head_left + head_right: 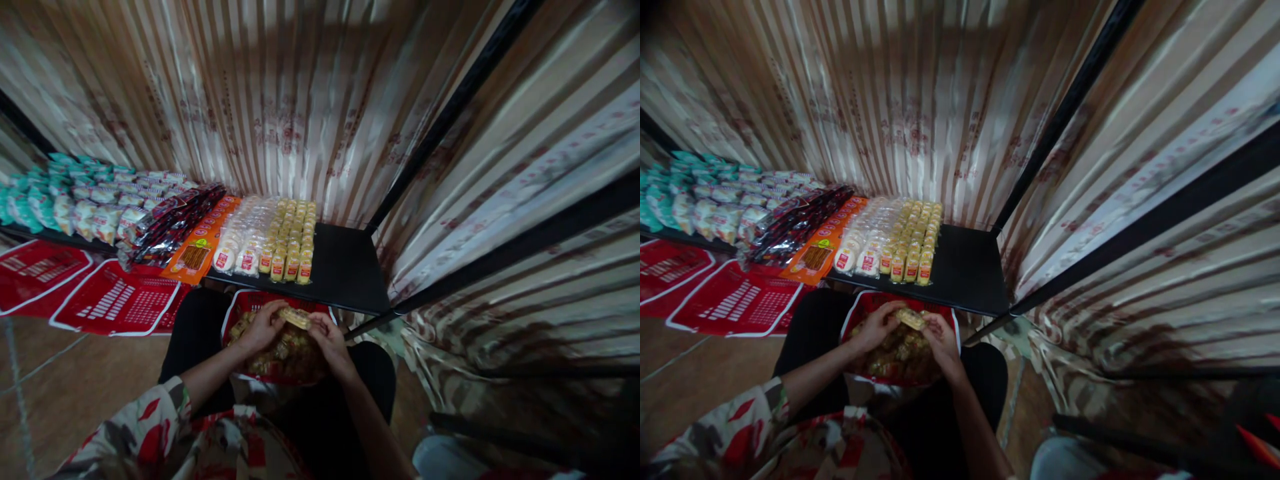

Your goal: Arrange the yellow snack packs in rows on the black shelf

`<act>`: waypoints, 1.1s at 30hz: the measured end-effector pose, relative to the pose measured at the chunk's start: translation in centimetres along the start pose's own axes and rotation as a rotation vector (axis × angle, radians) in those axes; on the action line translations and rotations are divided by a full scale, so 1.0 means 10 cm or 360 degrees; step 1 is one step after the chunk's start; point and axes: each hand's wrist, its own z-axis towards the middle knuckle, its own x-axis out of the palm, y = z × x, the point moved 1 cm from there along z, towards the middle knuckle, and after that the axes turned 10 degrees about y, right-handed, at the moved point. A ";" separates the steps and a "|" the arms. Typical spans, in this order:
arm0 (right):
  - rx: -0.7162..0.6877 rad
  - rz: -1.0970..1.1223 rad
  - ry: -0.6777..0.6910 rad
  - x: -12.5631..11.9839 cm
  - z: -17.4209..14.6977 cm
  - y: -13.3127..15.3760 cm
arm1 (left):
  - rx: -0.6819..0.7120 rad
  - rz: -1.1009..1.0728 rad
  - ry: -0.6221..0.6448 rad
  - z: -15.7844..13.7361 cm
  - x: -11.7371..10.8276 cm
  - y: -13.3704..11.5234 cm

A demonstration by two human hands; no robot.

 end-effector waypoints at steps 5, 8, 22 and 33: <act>0.0222 0.0291 -0.0133 -0.25 0.05 0.14 | -0.0131 -0.0055 0.0127 0.28 0.06 -0.17; 0.0285 0.0418 -0.0233 -0.38 0.12 0.18 | -0.0120 -0.0048 0.0216 0.51 0.11 -0.27; -0.0037 0.0537 -0.0512 -0.78 0.53 0.46 | -0.0543 -0.0869 0.0078 1.22 0.49 -0.92; -0.0261 0.0237 -0.0680 -1.03 1.27 0.55 | -0.0821 -0.1284 -0.0289 1.82 0.77 -1.09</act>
